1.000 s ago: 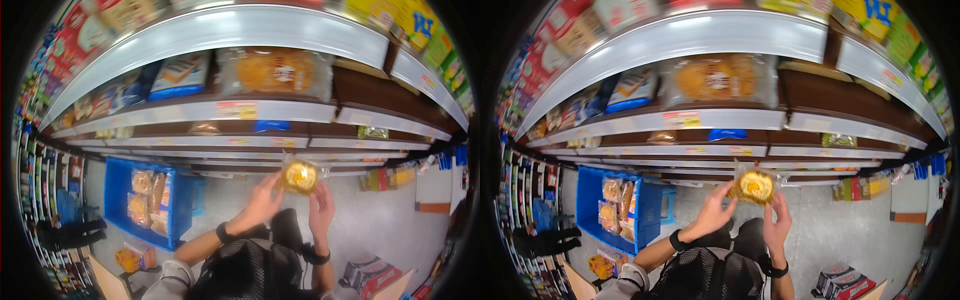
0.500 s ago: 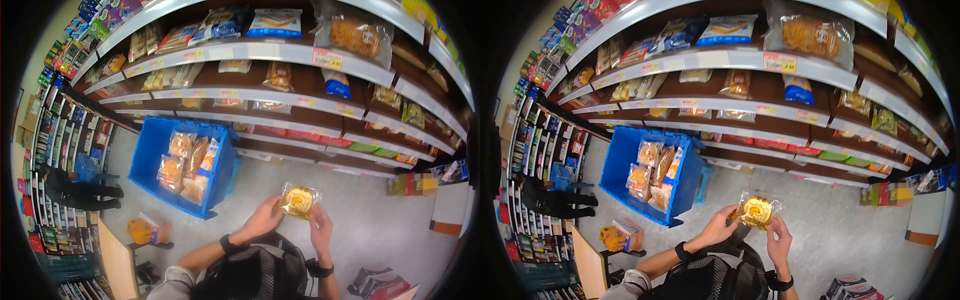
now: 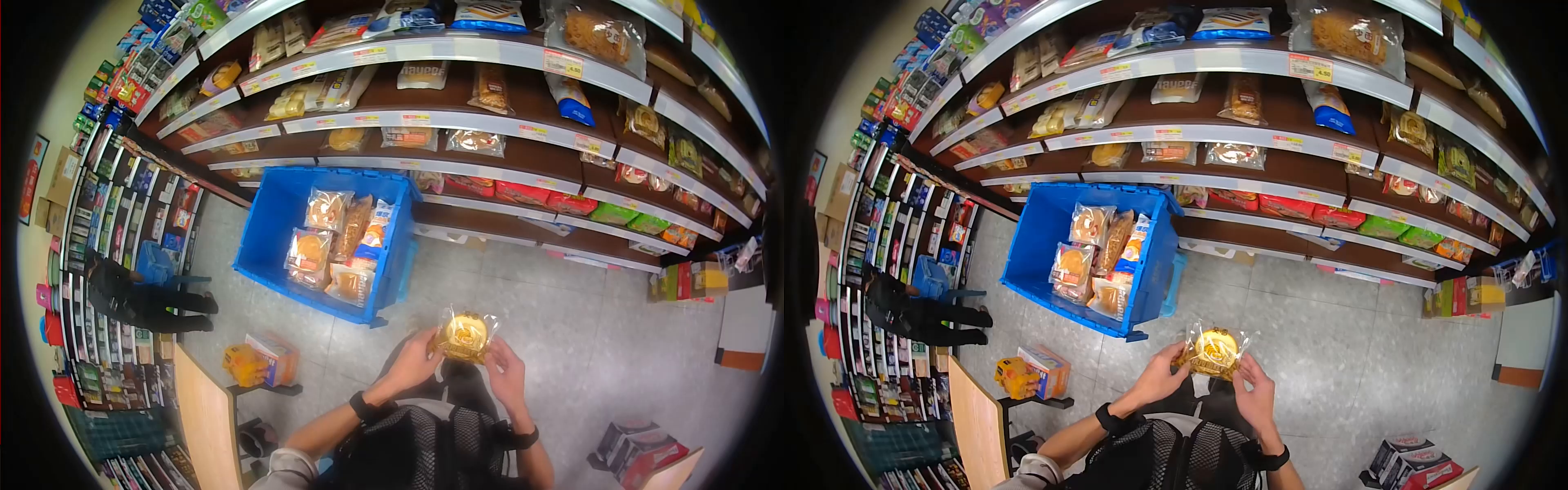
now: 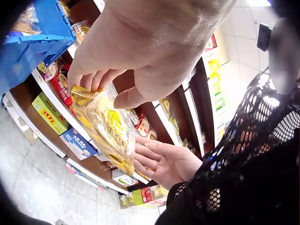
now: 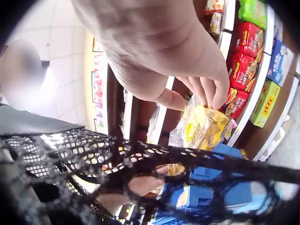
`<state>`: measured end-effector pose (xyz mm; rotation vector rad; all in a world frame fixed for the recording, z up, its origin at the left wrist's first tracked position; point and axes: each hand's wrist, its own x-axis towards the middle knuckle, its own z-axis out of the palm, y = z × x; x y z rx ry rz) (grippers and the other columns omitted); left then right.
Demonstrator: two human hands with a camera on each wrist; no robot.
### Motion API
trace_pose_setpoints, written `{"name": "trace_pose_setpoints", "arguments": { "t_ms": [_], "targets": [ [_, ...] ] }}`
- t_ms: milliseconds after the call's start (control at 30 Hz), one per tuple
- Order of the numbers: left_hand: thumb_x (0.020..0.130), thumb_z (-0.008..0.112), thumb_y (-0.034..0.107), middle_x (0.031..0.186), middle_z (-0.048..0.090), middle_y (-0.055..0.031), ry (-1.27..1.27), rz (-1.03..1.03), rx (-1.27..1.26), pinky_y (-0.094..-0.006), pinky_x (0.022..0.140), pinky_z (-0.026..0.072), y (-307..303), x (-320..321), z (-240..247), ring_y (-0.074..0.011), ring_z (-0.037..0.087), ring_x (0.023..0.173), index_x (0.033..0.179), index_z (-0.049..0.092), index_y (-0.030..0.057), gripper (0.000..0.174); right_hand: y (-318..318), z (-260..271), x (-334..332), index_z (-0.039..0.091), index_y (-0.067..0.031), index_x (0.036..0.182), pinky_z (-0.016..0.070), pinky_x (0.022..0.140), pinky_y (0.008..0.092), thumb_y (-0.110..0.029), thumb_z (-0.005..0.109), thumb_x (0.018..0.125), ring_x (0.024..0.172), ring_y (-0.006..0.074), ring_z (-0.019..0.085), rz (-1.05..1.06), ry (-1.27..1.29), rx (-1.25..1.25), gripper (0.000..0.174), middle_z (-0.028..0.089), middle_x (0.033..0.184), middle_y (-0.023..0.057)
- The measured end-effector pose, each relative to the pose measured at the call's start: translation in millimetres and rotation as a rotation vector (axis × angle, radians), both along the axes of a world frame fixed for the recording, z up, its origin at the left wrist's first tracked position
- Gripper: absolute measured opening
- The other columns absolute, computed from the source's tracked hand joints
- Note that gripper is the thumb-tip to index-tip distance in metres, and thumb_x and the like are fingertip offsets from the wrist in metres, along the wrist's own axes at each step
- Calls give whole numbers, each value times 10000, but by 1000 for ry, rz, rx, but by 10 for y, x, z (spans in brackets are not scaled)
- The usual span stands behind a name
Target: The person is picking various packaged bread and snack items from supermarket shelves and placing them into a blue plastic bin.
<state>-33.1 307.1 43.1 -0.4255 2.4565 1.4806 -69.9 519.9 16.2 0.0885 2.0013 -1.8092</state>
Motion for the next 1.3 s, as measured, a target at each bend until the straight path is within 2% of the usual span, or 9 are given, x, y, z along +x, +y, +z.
{"name": "trace_pose_setpoints", "arguments": {
  "t_ms": [367, 433, 567, 667, 767, 867, 967, 1100, 1300],
  "targets": [
    [873, 621, 74, 1095, 632, -221, 25, 117, 21, -360, 899, 505, -841, 263, -34, -277, 638, 1021, 1261, 493, -75, 435, -867, 78, -33, 489, 93, 1284, 493, 929, 318, -19, 586, 890, 1061, 225, 640, 151, 92, 38, 421, 661, 1128, 177],
    [873, 622, 76, 1098, 631, -220, 55, 108, 25, -358, 899, 505, -1133, 307, -121, -277, 638, 1020, 1262, 492, -76, 437, -1150, 43, -10, 510, 88, 1260, 504, 913, 316, -47, 620, 867, 1040, 234, 657, 138, 110, 38, 429, 669, 1100, 208],
    [869, 624, 77, 1104, 626, -224, 91, 84, 24, -350, 889, 505, -1825, 361, -297, -281, 637, 1021, 1266, 490, -78, 447, -1800, -39, 59, 506, 88, 1265, 505, 915, 317, -54, 628, 863, 1040, 236, 656, 140, 138, 40, 444, 666, 1108, 211],
    [860, 627, 70, 1088, 629, -227, 76, 86, -4, -347, 873, 508, -2360, 340, -161, -284, 642, 1006, 1266, 490, -80, 455, -2353, -30, 107, 491, 87, 1283, 507, 913, 319, -58, 634, 859, 1030, 242, 659, 140, 120, 107, 470, 664, 1109, 214],
    [852, 632, 66, 1078, 632, -229, 137, 100, 30, -350, 856, 512, -2924, 359, -236, -287, 650, 985, 1267, 492, -76, 461, -2937, -66, 143, 470, 86, 1304, 509, 911, 325, -58, 633, 861, 1048, 244, 651, 145, 128, 103, 493, 656, 1124, 221],
    [848, 637, 70, 1062, 642, -231, 119, 63, 0, -355, 847, 515, -3459, 398, -475, -288, 655, 975, 1275, 491, -65, 471, -3423, -138, 185, 448, 87, 1321, 508, 918, 330, -54, 623, 868, 1085, 252, 633, 151, 83, 109, 506, 635, 1166, 228],
    [849, 641, 83, 1043, 652, -234, 61, 42, 7, -356, 851, 515, -3828, 316, -469, -284, 655, 983, 1284, 492, -51, 478, -3803, -188, 169, 430, 91, 1331, 505, 929, 335, -51, 611, 876, 1111, 262, 618, 110, 43, 84, 509, 612, 1205, 234],
    [856, 643, 108, 1076, 647, -237, 2, 31, 81, -365, 892, 509, -4114, 148, -546, -297, 645, 1029, 1275, 499, -59, 473, -4066, -230, 72, 410, 95, 1338, 506, 934, 341, -49, 601, 880, 1109, 274, 620, 142, 17, 85, 517, 609, 1201, 246],
    [863, 649, 109, 1155, 618, -241, 4, -32, 27, -363, 927, 494, -4258, -186, -970, -302, 620, 1085, 1282, 477, -90, 494, -4175, -286, -344, 413, 65, 1346, 517, 905, 344, -68, 610, 866, 1083, 296, 634, 208, 37, 258, 535, 625, 1166, 245]
  ]
}}
